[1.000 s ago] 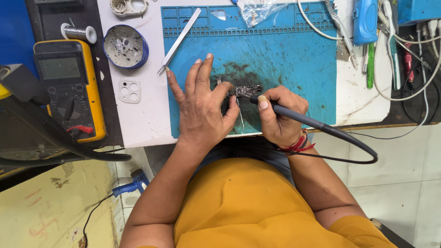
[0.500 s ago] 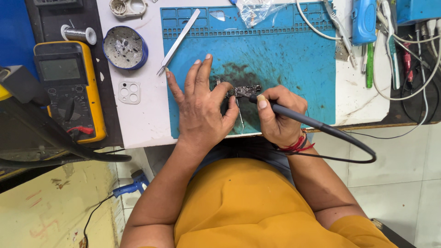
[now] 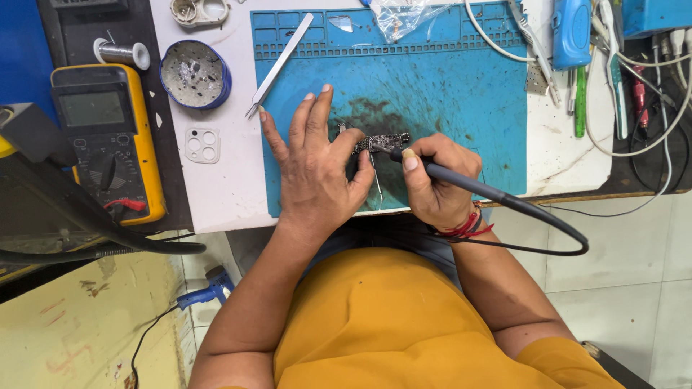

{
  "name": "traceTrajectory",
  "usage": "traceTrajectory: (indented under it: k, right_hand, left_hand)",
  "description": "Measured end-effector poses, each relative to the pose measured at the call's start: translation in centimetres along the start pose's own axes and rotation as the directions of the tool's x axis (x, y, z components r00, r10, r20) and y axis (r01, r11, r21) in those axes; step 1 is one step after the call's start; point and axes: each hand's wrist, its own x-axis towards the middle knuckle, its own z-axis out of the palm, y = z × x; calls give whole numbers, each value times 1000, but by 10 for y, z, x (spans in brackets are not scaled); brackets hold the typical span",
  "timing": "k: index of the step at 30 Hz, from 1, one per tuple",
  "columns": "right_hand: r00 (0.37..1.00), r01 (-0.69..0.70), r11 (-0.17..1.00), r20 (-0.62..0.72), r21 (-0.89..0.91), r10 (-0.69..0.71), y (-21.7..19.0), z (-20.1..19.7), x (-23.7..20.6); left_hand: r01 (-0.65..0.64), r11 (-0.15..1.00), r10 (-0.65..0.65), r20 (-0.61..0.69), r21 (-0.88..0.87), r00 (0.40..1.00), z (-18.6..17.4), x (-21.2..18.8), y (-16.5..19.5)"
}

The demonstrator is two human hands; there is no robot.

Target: The person sits at a repair workbench and solders a phone motherboard, holding the board steady with one hand while applying a soldering iron to its components. They reposition and turn the board repeatedly to solder different areas, with a multimeter, solder spool, and hand tools on the bench.

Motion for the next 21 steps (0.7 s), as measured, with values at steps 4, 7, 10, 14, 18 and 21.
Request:
traceTrajectory:
  k: [4, 7, 10, 14, 18, 21]
  right_hand:
    - [1000, 21, 1000, -16, 4, -21, 0, 1, 0]
    - [1000, 6, 1000, -10, -17, -6, 0, 1, 0]
    - [1000, 4, 1000, -23, -11, -4, 0, 1, 0]
    - [1000, -7, 1000, -9, 1, 7, -1, -1, -2]
    - [999, -10, 1000, -34, 22, 11, 4, 1, 1]
    - [998, -48, 998, -41, 30, 49, 5, 1, -2]
  left_hand:
    - [0, 1000, 0, -2, -9, 1000, 1, 0, -1]
    - [-2, 1000, 2, -4, -14, 1000, 1, 0, -2]
    - [-5, 1000, 5, -5, -12, 1000, 2, -1, -2]
    - [-8, 1000, 8, -13, -25, 1000, 4, -1, -3]
    - [-6, 1000, 6, -18, -21, 1000, 5, 1, -4]
    - [10, 1000, -10, -9, -18, 1000, 4, 6, -5]
